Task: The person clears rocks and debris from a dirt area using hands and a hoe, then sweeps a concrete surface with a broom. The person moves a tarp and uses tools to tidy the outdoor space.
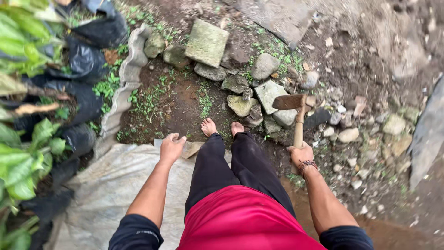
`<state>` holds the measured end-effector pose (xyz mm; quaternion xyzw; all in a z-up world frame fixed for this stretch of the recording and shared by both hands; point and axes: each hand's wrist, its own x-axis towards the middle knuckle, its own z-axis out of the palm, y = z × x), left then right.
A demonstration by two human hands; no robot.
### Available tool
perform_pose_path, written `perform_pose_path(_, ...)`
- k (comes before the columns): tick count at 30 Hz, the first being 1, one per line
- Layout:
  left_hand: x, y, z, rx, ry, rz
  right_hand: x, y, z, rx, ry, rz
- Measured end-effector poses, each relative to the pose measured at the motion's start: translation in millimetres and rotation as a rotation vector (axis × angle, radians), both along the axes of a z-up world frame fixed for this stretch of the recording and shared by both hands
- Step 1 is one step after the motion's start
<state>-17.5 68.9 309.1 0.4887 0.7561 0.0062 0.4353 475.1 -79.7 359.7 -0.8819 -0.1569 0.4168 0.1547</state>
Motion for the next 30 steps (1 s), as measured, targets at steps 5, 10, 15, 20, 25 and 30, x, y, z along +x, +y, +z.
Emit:
perform_pose_path(5,23.8,56.5,2.4,0.038,0.009,-0.224,-9.8,-73.5,28.4,-0.037,0.018,-0.23)
perform_pose_path(10,81.0,74.5,8.2,0.044,0.063,-0.46,-28.3,-141.9,30.2,0.049,0.127,-0.597)
perform_pose_path(15,167.1,61.3,32.7,0.063,0.005,-0.679,-28.9,-200.2,16.1,0.143,0.103,-0.805)
perform_pose_path(20,243.2,30.8,70.8,0.063,-0.081,-0.819,-18.9,-253.3,16.2,0.195,0.133,-1.012)
perform_pose_path(25,286.8,7.0,84.4,0.083,-0.055,-0.958,-11.7,-306.5,16.8,0.107,0.113,-1.091)
perform_pose_path(30,316.8,-10.7,82.0,0.109,-0.093,-1.042,-25.6,-364.2,21.0,0.175,0.062,-1.22)
